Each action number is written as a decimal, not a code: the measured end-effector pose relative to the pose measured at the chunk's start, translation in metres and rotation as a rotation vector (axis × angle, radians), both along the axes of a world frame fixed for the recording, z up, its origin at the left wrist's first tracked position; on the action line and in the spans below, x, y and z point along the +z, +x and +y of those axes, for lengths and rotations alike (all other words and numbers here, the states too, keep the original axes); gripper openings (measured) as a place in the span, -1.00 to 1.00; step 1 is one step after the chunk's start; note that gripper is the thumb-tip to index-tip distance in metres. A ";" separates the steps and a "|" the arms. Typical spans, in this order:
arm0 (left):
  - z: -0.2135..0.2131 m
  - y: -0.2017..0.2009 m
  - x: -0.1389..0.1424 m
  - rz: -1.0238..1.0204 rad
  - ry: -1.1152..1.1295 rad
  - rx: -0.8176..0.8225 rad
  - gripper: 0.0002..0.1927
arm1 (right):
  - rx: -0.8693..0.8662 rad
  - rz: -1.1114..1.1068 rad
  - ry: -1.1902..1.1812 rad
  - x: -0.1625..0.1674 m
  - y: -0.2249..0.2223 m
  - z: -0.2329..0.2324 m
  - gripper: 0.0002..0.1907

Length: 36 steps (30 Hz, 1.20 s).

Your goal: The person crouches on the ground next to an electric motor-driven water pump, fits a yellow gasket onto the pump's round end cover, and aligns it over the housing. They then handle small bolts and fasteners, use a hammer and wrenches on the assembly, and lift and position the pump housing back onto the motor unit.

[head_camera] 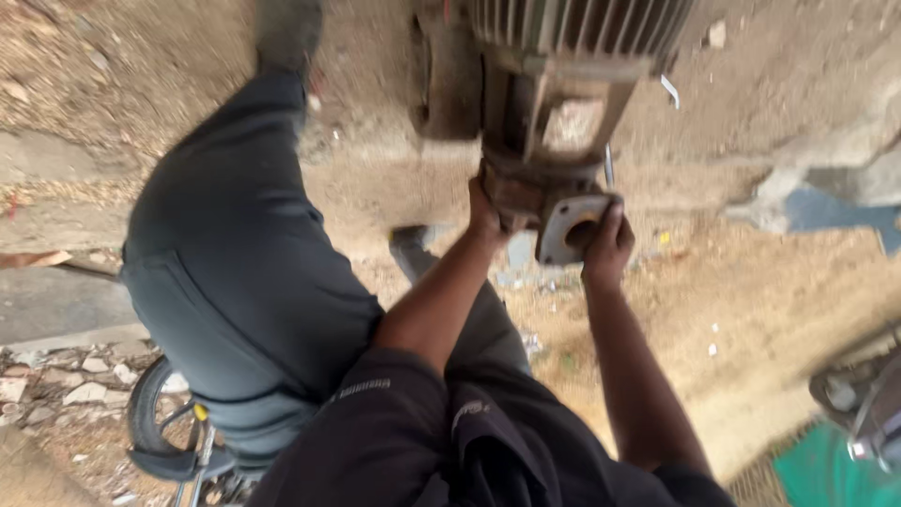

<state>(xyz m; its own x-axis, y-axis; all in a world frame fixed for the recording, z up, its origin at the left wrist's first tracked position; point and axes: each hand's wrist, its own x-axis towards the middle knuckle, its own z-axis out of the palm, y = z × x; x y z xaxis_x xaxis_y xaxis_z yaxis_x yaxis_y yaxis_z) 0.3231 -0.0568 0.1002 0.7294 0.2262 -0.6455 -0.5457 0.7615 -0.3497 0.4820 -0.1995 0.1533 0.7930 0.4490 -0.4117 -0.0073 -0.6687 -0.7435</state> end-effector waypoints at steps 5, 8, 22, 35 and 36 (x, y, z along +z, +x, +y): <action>-0.007 0.002 0.009 0.020 -0.009 -0.045 -0.12 | 0.009 -0.019 0.132 -0.007 0.000 -0.004 -0.50; -0.013 -0.001 0.002 -0.005 0.022 0.004 -0.13 | 0.096 -0.018 0.099 -0.009 -0.002 -0.006 -0.49; -0.001 0.011 0.011 -0.033 0.125 -0.022 -0.12 | 0.114 -0.157 0.132 0.003 0.003 -0.001 -0.44; -0.015 0.007 0.007 0.019 0.109 0.038 -0.18 | -0.041 -0.060 -0.151 0.029 -0.002 -0.005 -0.47; -0.014 0.009 0.002 0.001 0.128 0.031 -0.17 | -0.023 -0.080 -0.101 0.019 0.001 -0.001 -0.46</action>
<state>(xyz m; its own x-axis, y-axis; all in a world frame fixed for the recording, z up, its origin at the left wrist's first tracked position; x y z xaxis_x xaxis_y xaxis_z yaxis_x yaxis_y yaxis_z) 0.3325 -0.0711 0.1021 0.7199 0.3295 -0.6108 -0.5703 0.7824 -0.2501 0.4834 -0.2008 0.1724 0.8347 0.3898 -0.3890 0.0330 -0.7405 -0.6713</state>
